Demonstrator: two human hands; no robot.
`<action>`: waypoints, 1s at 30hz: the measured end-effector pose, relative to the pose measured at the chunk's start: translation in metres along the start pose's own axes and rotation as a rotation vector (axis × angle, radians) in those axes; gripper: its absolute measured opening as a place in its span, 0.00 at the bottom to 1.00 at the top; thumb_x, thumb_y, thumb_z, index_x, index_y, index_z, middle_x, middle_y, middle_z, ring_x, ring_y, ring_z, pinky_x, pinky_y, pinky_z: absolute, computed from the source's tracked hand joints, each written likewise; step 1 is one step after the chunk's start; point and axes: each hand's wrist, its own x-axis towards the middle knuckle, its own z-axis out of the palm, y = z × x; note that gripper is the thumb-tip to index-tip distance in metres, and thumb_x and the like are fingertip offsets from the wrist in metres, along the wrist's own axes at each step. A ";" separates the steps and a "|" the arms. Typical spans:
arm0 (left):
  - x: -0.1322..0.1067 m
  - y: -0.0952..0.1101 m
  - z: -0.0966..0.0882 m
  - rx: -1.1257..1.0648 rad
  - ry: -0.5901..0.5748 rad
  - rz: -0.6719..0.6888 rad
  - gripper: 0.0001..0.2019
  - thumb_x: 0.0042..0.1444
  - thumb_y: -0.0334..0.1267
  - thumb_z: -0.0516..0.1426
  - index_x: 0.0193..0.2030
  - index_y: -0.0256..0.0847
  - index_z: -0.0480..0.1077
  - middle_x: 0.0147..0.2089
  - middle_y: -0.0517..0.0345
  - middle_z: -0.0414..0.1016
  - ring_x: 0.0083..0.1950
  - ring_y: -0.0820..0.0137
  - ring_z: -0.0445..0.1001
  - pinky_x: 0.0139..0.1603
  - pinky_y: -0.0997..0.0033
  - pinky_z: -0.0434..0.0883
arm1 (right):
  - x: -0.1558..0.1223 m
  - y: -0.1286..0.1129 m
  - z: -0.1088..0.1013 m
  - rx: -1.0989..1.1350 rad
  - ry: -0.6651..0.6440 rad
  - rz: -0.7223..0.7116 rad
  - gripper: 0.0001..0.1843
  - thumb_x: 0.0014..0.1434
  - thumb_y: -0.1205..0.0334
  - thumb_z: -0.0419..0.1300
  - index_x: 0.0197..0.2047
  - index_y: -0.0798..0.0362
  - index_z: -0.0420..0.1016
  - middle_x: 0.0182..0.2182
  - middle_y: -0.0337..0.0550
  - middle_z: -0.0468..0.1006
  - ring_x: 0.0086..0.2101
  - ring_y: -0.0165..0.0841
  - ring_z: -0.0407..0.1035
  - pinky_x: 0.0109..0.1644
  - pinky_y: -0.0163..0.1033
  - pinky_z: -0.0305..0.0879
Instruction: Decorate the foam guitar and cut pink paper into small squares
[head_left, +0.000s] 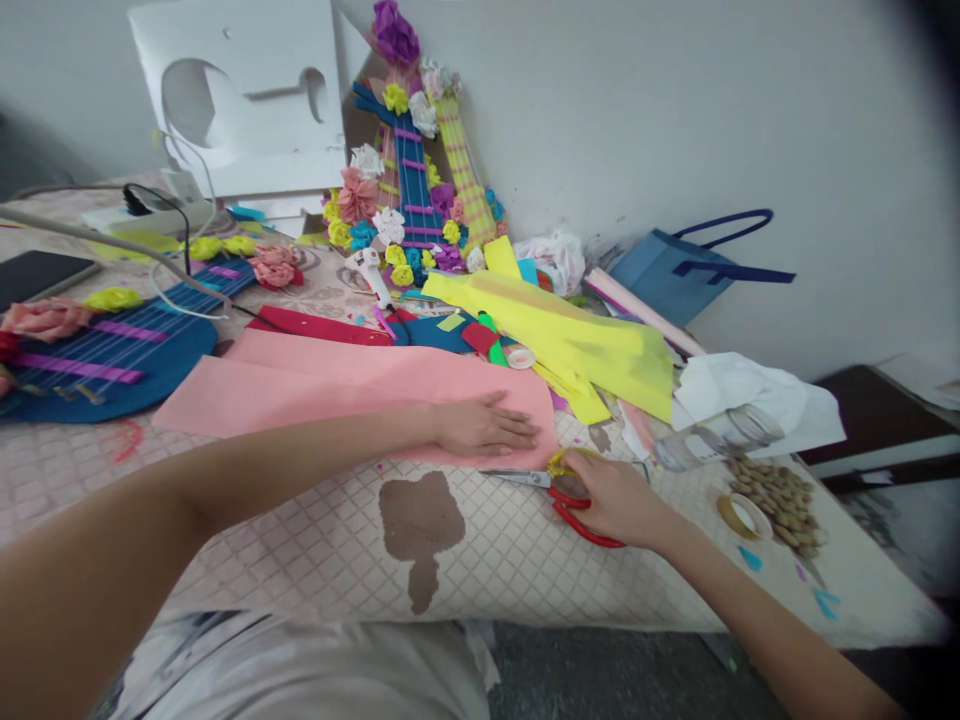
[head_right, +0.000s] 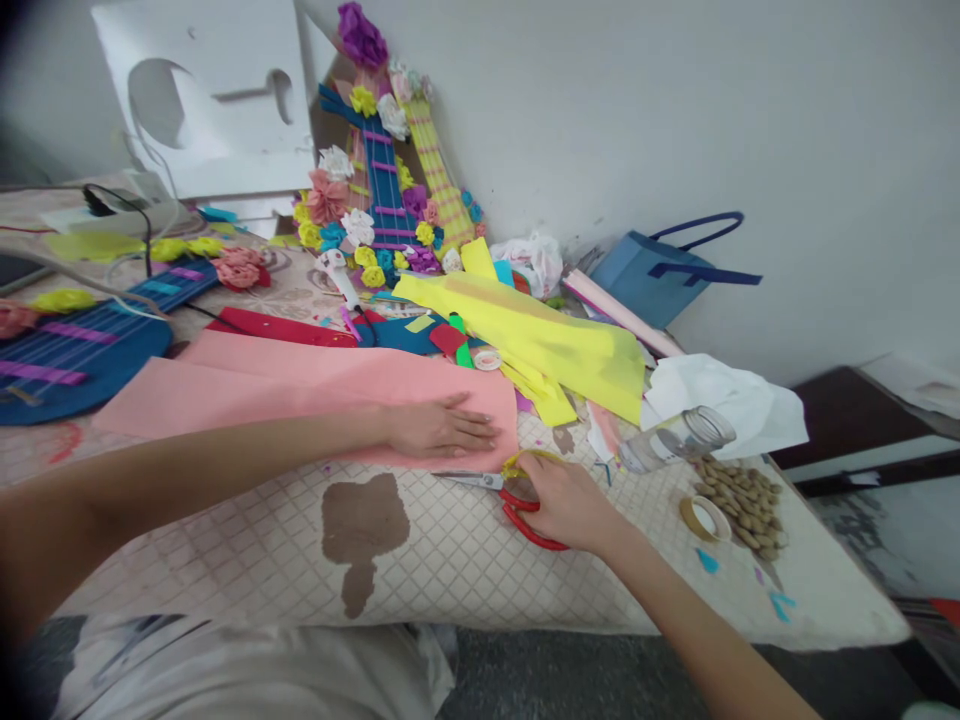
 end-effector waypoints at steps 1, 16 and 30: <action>0.000 0.000 0.000 0.001 0.001 0.002 0.23 0.65 0.43 0.40 0.66 0.50 0.51 0.68 0.63 0.51 0.70 0.72 0.44 0.67 0.60 0.24 | 0.000 0.000 0.000 -0.003 -0.008 0.003 0.18 0.52 0.53 0.61 0.44 0.51 0.64 0.39 0.44 0.77 0.40 0.39 0.72 0.39 0.38 0.63; -0.012 0.003 -0.024 0.055 0.055 -0.026 0.23 0.65 0.42 0.40 0.66 0.48 0.52 0.69 0.61 0.47 0.70 0.70 0.42 0.68 0.56 0.30 | -0.004 -0.006 -0.005 0.013 -0.011 0.048 0.16 0.53 0.54 0.59 0.43 0.50 0.64 0.40 0.45 0.76 0.42 0.40 0.71 0.40 0.39 0.62; -0.040 -0.001 -0.013 0.044 0.036 -0.034 0.22 0.65 0.42 0.41 0.65 0.51 0.51 0.68 0.62 0.53 0.70 0.72 0.45 0.68 0.57 0.28 | 0.010 -0.014 -0.004 0.037 -0.036 0.012 0.18 0.52 0.53 0.61 0.43 0.50 0.64 0.39 0.45 0.76 0.40 0.41 0.72 0.39 0.39 0.62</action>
